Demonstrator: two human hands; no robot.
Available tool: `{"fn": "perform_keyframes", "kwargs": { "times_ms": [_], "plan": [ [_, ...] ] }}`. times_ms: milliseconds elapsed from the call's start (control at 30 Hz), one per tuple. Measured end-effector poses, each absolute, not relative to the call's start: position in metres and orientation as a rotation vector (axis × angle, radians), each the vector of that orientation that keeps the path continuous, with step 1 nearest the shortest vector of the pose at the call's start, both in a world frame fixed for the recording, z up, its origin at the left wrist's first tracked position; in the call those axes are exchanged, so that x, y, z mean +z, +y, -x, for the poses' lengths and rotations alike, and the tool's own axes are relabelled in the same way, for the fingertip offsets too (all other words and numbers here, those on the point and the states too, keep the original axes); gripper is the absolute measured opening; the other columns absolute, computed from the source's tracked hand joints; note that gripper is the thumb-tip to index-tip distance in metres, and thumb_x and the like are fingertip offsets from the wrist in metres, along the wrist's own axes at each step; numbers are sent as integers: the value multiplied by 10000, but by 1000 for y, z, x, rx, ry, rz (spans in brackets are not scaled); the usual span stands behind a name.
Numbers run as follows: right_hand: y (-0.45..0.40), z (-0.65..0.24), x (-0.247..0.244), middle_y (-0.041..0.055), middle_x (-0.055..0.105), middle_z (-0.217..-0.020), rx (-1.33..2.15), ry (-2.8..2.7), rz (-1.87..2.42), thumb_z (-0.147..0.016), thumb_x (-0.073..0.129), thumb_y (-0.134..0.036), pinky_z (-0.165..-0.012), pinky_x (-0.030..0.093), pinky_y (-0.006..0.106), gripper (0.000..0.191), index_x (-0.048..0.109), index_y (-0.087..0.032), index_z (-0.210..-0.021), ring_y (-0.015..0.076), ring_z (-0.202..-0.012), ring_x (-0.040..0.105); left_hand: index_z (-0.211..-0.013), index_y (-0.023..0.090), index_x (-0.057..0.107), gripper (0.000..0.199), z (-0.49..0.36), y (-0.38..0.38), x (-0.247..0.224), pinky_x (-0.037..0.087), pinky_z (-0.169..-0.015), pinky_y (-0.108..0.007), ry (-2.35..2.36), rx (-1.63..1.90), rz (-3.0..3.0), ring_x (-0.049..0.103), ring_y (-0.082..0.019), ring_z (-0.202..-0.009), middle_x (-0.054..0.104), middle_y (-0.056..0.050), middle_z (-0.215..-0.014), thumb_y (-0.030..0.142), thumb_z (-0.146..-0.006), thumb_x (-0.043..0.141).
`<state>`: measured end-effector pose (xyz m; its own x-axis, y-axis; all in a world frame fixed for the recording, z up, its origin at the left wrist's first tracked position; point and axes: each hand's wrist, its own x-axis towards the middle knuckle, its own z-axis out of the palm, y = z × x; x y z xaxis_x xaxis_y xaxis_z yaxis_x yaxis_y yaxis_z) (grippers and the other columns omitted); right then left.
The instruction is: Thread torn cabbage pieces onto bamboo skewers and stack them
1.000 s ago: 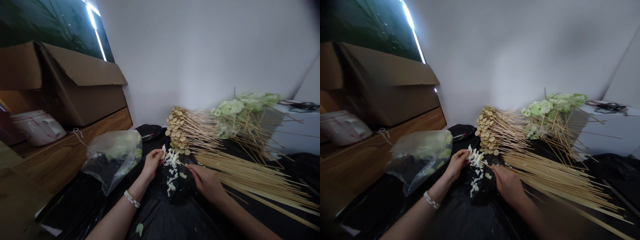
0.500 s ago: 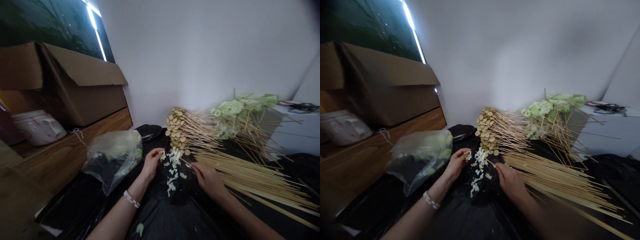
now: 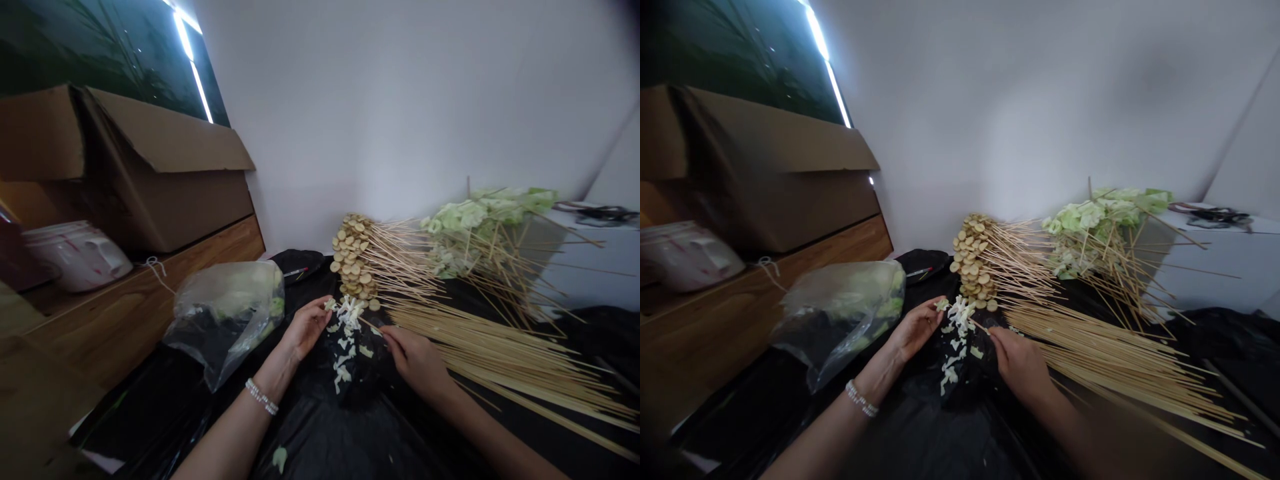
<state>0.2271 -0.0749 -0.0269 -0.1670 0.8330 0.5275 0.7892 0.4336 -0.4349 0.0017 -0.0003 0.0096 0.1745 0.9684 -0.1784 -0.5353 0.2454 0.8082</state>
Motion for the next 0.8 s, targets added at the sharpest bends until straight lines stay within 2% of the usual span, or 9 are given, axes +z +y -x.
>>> {"fn": "perform_keyframes", "kwargs": {
  "times_ms": [100,233,400,533,800],
  "plan": [
    [-74,-228,-29,33,722,-972,84,-1960,1375,-959,373,-274,-774,508,309,288,649,-214,-1018,186,-850,679,-790,131,739,299,-2,-1,10,516,-743,-148,787,1229,-678,634,-74,-718,708,-23,-773,-65,-583,648],
    [-75,-227,-29,31,720,-955,91,-1966,1360,-959,379,-270,-758,509,308,281,647,-212,-1021,182,-834,677,-724,129,721,140,-1,1,5,523,-706,-161,852,1240,-662,620,-66,-680,701,-21,-762,78,-611,786],
    [-77,-225,-28,35,716,-935,91,-1992,1297,-966,372,-264,-735,502,287,289,654,-211,-1003,170,-808,672,-755,123,726,294,-2,1,0,514,-649,-164,908,1256,-785,602,-64,-642,689,-19,-735,246,-536,877],
    [-78,-224,-27,38,713,-932,83,-1999,1298,-965,370,-261,-724,498,278,293,658,-212,-993,169,-800,670,-827,124,731,407,-5,-1,-3,515,-675,-189,914,1300,-913,624,-88,-672,699,-25,-749,305,-500,892],
    [-76,-226,-31,39,717,-927,55,-1995,1365,-970,365,-274,-711,493,287,303,661,-215,-994,180,-791,671,-870,113,739,413,-8,-6,1,510,-708,-223,964,1278,-1081,633,-118,-702,726,-59,-810,350,-555,859]
  ]
}}
